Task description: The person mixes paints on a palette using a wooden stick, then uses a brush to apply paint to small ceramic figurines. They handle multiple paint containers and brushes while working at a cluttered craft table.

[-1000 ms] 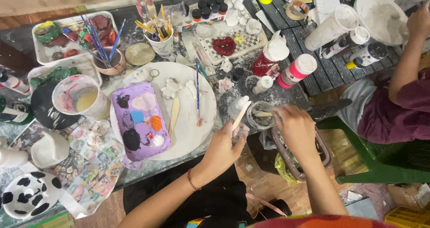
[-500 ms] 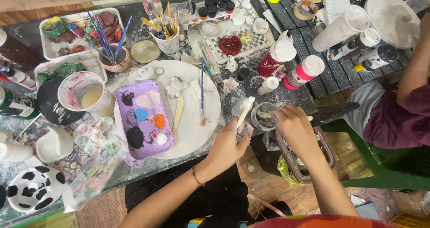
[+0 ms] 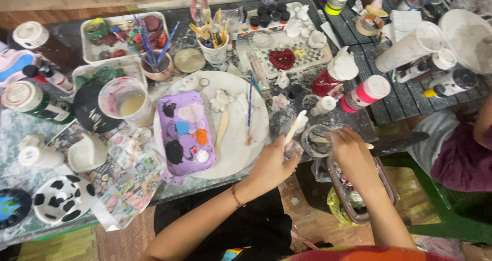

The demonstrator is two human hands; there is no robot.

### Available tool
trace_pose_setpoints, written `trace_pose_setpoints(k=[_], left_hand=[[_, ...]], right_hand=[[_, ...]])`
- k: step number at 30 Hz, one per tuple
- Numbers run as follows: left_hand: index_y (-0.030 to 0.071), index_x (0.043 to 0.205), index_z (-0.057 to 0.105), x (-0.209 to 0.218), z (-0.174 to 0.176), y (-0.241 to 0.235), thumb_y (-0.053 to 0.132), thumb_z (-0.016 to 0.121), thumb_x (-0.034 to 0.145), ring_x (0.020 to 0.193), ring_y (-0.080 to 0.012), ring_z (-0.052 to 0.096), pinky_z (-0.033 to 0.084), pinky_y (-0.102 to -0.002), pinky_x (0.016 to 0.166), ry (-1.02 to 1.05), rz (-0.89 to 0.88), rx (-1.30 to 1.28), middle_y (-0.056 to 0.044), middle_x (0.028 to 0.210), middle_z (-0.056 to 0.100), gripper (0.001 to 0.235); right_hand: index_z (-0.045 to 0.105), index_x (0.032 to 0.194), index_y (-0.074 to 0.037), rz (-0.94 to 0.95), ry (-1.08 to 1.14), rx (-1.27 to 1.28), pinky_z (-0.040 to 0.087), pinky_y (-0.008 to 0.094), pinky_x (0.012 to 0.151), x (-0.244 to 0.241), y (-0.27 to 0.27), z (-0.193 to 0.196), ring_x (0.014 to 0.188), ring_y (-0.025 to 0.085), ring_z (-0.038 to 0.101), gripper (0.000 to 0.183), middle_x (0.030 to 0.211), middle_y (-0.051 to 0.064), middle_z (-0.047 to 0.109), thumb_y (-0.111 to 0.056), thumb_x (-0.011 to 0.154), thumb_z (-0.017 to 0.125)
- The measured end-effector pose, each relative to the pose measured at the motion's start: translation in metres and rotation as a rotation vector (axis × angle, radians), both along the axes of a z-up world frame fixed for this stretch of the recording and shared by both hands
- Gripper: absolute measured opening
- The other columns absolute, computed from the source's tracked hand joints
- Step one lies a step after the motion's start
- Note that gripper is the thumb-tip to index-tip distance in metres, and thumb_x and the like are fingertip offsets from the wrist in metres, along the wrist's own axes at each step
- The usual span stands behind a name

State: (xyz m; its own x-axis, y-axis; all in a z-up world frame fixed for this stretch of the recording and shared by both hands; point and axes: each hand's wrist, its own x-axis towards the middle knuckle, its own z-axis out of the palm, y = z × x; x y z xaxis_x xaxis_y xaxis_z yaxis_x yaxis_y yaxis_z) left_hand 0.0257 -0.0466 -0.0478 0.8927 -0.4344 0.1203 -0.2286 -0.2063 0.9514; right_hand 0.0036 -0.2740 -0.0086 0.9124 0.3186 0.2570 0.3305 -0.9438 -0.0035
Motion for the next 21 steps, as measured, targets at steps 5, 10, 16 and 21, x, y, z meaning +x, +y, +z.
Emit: trace_pose_setpoints(k=[5,10,16,21], left_hand=[[-0.006,0.112,0.053,0.001,0.007,0.003,0.024,0.065,0.095,0.061,-0.0259,0.073,0.056,-0.037,0.054,0.129,-0.036,0.003,-0.015,0.076,0.073,0.036],[-0.006,0.112,0.053,0.001,0.009,0.006,0.022,0.066,0.097,0.061,-0.0251,0.072,0.055,-0.036,0.055,0.091,-0.012,-0.022,-0.015,0.072,0.07,0.035],[-0.007,0.111,0.051,-0.001,-0.001,0.009,0.018,0.063,0.095,0.06,-0.0225,0.072,0.056,-0.036,0.056,0.082,-0.047,-0.165,-0.016,0.09,0.073,0.032],[-0.009,0.112,0.049,0.003,-0.006,0.009,0.018,0.065,0.096,0.064,-0.0225,0.072,0.056,-0.035,0.057,-0.004,-0.025,-0.13,-0.017,0.092,0.074,0.035]], right_hand=[[0.071,0.096,-0.001,-0.094,0.068,0.054,0.052,0.044,0.084,0.0,0.002,-0.004,0.09,0.034,0.067,0.016,0.088,0.016,0.07,-0.008,0.083,0.066],[0.069,0.104,-0.001,-0.008,0.046,0.005,0.053,0.042,0.092,-0.002,-0.009,-0.008,0.1,0.031,0.067,0.026,0.096,0.015,0.069,0.001,0.08,0.06],[0.072,0.101,-0.008,-0.132,0.023,-0.021,0.056,0.042,0.077,-0.007,0.0,-0.005,0.089,0.031,0.07,0.016,0.095,0.011,0.073,-0.008,0.088,0.064],[0.074,0.096,-0.013,-0.246,0.015,-0.048,0.055,0.039,0.072,-0.014,0.009,0.001,0.082,0.028,0.071,0.011,0.089,0.008,0.073,-0.022,0.091,0.07]])
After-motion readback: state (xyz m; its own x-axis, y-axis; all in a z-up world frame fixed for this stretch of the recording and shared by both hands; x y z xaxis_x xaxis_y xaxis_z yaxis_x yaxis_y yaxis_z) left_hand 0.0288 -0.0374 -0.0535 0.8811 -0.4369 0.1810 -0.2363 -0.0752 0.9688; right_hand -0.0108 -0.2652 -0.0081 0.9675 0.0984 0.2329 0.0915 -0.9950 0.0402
